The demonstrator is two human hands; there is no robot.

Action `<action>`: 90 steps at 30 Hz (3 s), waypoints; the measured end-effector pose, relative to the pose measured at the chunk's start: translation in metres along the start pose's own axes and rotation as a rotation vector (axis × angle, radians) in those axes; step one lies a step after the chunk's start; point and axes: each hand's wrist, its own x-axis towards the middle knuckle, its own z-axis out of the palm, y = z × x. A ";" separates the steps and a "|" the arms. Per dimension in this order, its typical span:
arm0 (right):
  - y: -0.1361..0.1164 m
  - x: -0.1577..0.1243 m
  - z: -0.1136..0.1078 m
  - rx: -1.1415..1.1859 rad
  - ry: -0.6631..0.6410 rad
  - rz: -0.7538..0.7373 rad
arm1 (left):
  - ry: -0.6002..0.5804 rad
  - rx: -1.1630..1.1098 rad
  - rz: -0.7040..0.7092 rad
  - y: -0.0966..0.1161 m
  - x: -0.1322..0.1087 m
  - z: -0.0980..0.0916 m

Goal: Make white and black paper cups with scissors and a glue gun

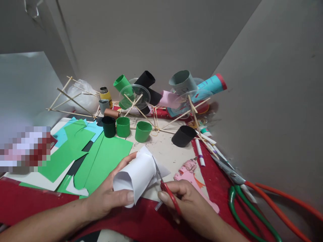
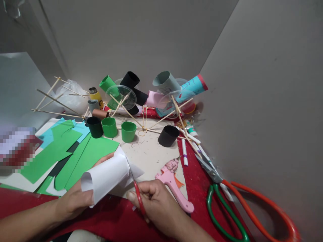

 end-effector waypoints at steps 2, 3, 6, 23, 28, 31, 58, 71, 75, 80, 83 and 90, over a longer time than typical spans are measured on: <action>-0.001 0.000 0.001 -0.011 0.015 -0.003 | -0.002 -0.004 0.000 -0.001 0.000 0.001; -0.001 0.000 0.001 -0.013 0.023 0.000 | -0.003 -0.003 0.000 -0.001 0.000 0.001; 0.001 -0.001 0.000 -0.023 0.034 0.003 | -0.001 0.012 -0.005 -0.001 0.000 -0.001; -0.001 -0.004 -0.004 -0.051 -0.003 0.017 | 0.045 0.252 -0.065 0.020 0.000 -0.009; 0.001 -0.005 -0.005 -0.098 0.020 0.019 | 0.066 0.271 -0.043 0.022 -0.001 -0.013; 0.002 -0.003 -0.005 -0.099 0.008 0.034 | 0.082 0.228 -0.019 0.024 0.000 -0.012; 0.001 -0.007 -0.009 -0.121 -0.093 0.016 | -0.058 0.489 0.011 0.038 -0.001 -0.016; -0.005 -0.008 -0.010 -0.077 -0.092 0.030 | -0.044 0.379 0.043 0.037 0.002 -0.021; -0.004 -0.007 -0.009 -0.048 -0.080 0.031 | 0.081 0.163 0.101 0.028 0.006 -0.020; 0.005 -0.005 -0.011 0.001 -0.014 -0.020 | 0.138 -0.195 -0.065 0.008 0.009 -0.012; 0.006 -0.004 -0.011 -0.012 -0.031 -0.012 | 0.089 -0.333 -0.105 -0.001 0.010 -0.007; -0.004 -0.004 -0.007 -0.089 -0.068 0.079 | 0.181 -0.216 -0.052 0.003 0.009 -0.005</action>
